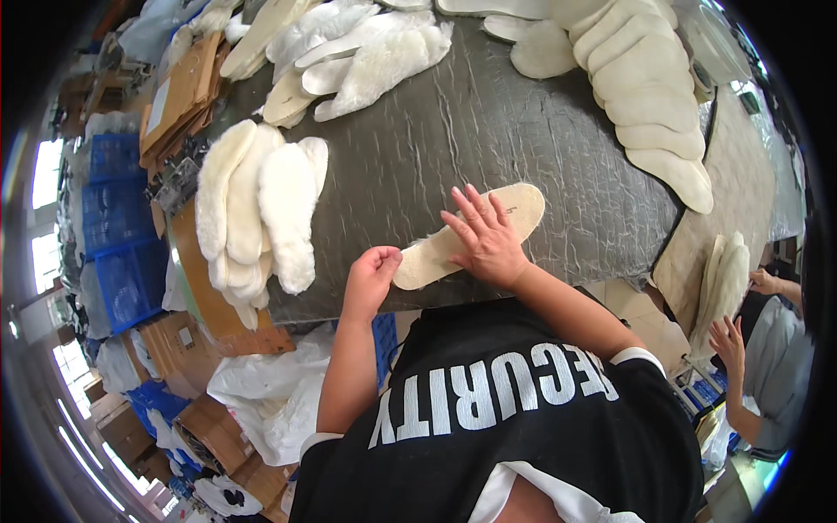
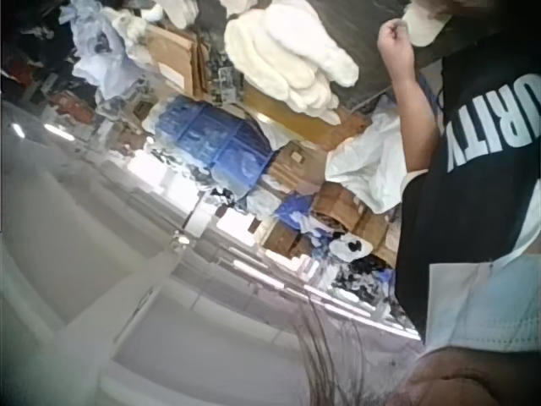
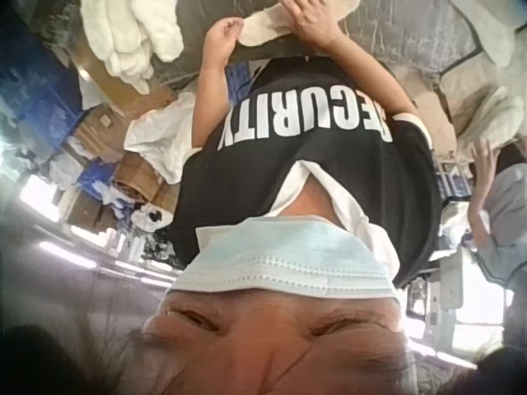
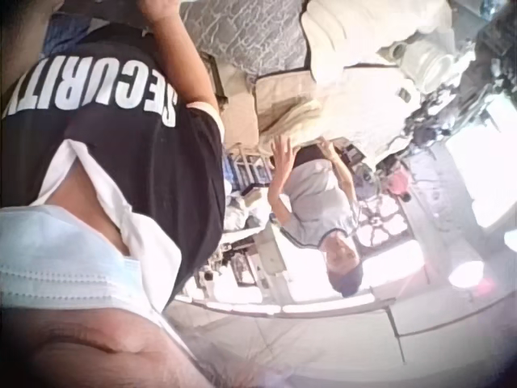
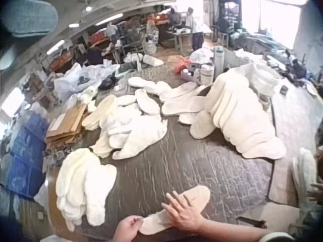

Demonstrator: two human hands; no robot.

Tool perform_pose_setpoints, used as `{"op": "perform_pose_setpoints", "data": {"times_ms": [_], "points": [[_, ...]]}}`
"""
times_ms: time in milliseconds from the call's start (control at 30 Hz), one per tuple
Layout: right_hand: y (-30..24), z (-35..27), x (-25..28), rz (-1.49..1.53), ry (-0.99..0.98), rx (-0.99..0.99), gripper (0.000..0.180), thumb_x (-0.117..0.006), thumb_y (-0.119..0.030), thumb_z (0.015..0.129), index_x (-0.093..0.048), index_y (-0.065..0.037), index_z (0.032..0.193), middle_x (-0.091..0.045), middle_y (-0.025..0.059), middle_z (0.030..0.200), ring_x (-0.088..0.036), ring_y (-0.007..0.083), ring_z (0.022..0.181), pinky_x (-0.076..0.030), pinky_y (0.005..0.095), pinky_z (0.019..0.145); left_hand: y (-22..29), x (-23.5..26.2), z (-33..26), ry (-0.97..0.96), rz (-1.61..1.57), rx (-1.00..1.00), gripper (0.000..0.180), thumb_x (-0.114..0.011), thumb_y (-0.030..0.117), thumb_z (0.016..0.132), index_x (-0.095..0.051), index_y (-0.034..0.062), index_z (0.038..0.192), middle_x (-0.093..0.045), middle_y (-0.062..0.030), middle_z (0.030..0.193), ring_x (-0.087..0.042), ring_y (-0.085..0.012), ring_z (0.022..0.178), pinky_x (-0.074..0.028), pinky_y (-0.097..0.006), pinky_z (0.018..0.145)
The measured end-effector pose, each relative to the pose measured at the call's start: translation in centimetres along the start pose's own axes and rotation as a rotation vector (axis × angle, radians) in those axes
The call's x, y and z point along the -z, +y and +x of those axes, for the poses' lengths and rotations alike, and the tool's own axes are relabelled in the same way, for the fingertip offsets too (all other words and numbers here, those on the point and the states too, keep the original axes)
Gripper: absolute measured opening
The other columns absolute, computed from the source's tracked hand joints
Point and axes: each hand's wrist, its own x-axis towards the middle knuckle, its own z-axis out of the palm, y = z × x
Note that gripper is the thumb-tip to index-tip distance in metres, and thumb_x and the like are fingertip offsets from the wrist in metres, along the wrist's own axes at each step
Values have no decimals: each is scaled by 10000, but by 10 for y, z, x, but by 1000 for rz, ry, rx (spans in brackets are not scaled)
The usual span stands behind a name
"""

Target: The recorder inspects and pairs white shoe soles and fur-lined uppers on a large work table.

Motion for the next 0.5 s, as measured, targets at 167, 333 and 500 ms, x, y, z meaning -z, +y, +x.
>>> {"op": "perform_pose_setpoints", "data": {"times_ms": [167,333,500], "points": [[-8,9,-7,-34,-52,-15,719,-674,-480,736,-456,-164,1343,-282,107,1498,-193,289,1410,-117,513,1127,-13,-3,10,74,63,-107,224,-649,173,888,-619,-27,985,-629,-14,814,-556,-65,728,-454,-212,671],[-6,15,-15,-80,-77,-16,695,-620,-503,776,-456,-148,1351,-291,114,1494,-184,294,1413,-103,514,1128,-3,-4,7,54,265,-105,170,-676,132,846,-640,-32,872,-620,-15,747,-545,-56,691,-454,-231,620],[0,18,-22,-161,-123,-61,792,-543,-592,780,-405,-107,1390,-268,112,1507,-170,278,1420,-50,546,1124,-21,-6,16,195,379,-143,148,-687,107,806,-637,-29,836,-615,-65,710,-543,-103,621,-447,-268,577]]}}
